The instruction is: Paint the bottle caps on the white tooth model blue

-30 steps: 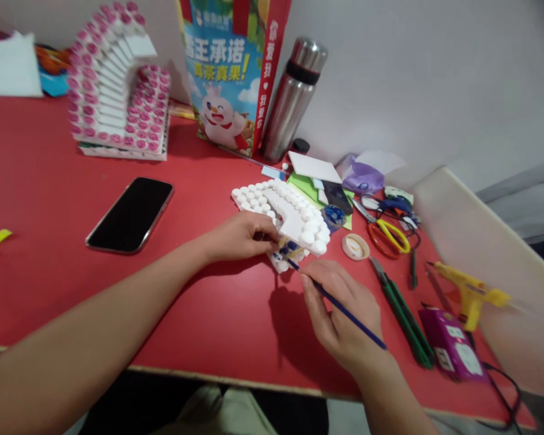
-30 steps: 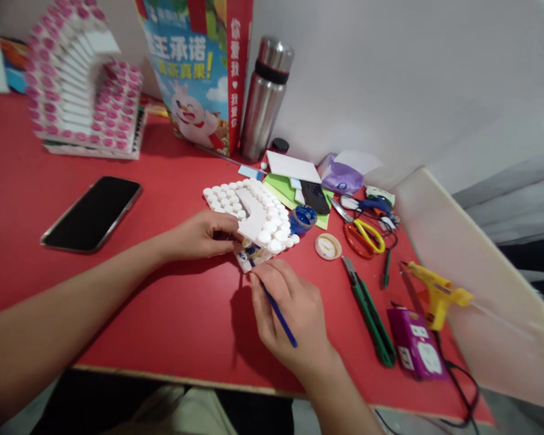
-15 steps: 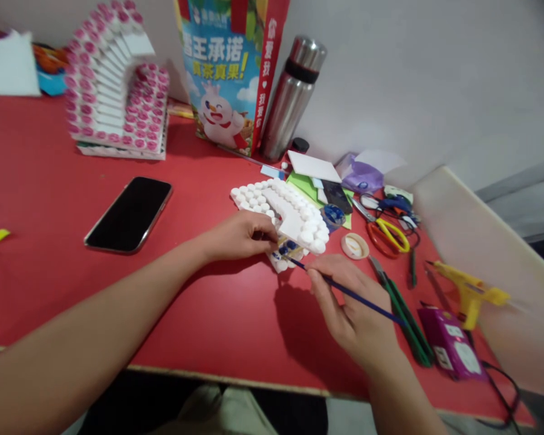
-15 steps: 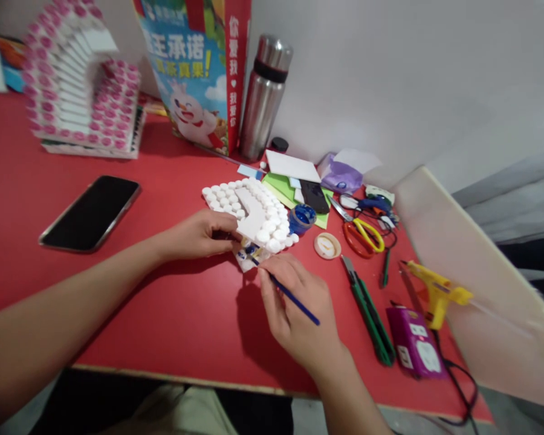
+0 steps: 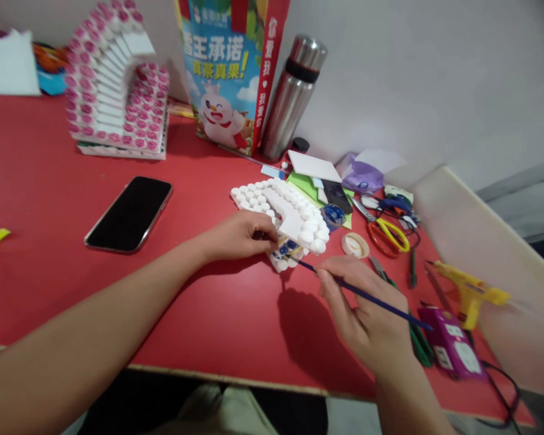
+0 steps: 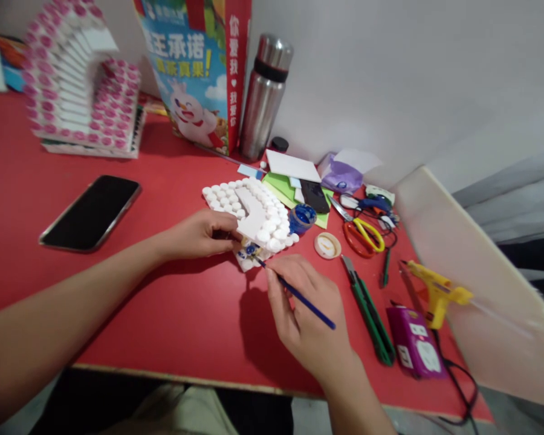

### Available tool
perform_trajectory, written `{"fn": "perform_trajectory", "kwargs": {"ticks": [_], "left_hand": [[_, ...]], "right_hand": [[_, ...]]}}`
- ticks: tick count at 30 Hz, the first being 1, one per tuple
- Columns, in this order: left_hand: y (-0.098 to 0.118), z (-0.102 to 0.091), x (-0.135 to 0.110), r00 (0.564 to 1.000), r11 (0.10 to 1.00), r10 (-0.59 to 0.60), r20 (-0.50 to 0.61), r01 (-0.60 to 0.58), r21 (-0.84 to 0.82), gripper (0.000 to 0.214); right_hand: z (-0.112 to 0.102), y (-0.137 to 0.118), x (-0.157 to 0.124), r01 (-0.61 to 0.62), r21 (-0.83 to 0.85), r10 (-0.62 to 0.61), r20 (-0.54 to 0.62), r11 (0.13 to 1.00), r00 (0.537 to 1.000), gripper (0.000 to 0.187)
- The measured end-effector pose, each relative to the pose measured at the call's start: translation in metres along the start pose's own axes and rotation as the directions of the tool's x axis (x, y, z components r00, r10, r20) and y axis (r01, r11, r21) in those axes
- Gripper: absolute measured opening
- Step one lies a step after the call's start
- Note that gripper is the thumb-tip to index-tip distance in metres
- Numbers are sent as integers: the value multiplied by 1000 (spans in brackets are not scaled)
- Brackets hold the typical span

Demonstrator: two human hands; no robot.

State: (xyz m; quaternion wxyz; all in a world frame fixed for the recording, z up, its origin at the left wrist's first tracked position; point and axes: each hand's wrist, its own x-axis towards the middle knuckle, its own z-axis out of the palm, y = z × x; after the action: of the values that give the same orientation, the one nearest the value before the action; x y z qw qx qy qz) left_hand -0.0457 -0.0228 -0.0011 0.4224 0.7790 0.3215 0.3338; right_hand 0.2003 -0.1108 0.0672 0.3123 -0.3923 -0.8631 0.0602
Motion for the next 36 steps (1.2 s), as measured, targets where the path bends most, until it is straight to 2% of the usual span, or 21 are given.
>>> {"fn": "perform_trajectory", "kwargs": {"ticks": [4,11,16,19,36], "left_hand": [[-1,0,0,1000,1000,-5,-10,5,-12,12],[0,1,0,1000,1000,17,-23,-17,-7,13],[0,2,0,1000,1000,3,-20,-4,-13,11],[0,2,0,1000,1000,-2,-23,1,-13,11],[0,2,0,1000,1000,5,-30,-5,-8,11]], "right_hand": [[4,-1,-3,16,-27,-16,-1,1000,1000,15],[10,-4,-6,69,-174,-71,-8,982,997,12],[18,-13,-11,164,-364,-164,32,917,986,14],[23,-17,-14,190,-422,-181,61,887,982,15],[23,-15,-13,126,-287,-131,1,950,991,14]]}}
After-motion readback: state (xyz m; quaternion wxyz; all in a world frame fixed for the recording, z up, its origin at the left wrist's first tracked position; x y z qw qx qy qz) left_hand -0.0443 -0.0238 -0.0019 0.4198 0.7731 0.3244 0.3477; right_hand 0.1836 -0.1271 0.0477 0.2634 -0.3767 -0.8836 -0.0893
